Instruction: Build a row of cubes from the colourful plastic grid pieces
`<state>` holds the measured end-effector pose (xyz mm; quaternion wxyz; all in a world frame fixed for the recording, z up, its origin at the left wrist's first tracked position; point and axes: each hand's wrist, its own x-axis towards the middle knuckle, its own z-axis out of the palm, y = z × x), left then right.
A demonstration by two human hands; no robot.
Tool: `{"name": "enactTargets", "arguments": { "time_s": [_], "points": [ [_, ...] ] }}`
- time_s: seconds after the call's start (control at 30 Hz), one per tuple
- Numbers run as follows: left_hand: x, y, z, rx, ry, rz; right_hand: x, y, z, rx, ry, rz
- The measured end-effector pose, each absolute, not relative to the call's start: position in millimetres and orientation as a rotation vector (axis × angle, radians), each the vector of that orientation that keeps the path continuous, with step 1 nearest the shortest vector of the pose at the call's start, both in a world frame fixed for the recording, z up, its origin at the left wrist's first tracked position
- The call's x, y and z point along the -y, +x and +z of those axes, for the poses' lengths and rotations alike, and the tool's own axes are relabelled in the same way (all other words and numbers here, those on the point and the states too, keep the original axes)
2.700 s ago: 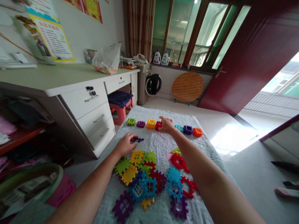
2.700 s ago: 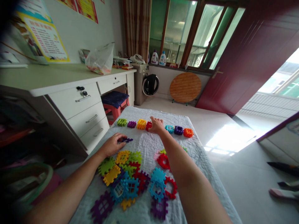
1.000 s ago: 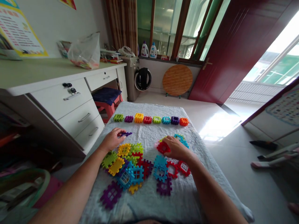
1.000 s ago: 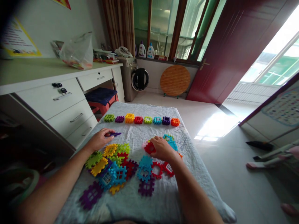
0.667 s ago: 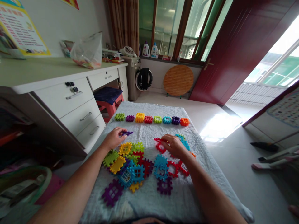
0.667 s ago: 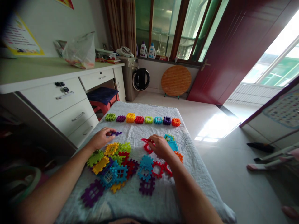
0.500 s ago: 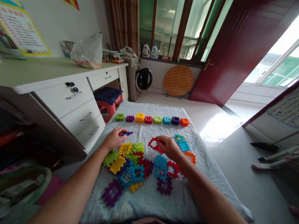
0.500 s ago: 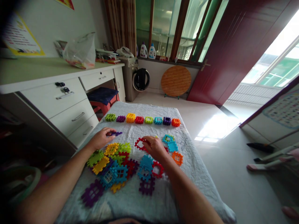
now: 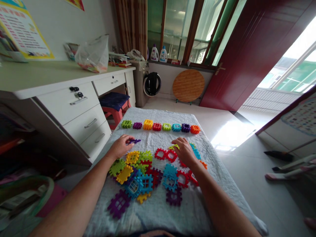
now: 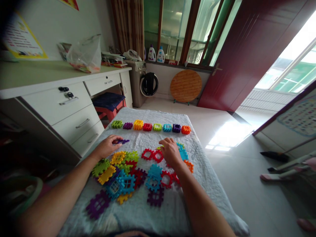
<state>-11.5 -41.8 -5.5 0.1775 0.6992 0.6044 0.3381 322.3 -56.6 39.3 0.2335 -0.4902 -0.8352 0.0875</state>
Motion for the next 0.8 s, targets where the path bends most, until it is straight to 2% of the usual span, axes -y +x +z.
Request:
{"name": "enactTargets", "arguments": {
  "time_s": [0.17,0.4,0.6,0.8],
  "points": [
    [41,-13,-8,-1.717,1.988,0.947,60,336,37,2.568,-1.233,0.382],
    [39,-14,-11,-1.703,1.986,0.943,69,332,39,2.624,-1.273,0.335],
    [39,-14,-12,-1.703,1.975,0.962,71,328,43,2.548,-1.23,0.357],
    [38,-15,-13,-1.706,1.985,0.947,65,332,38,2.208,-1.317,0.469]
  ]
}}
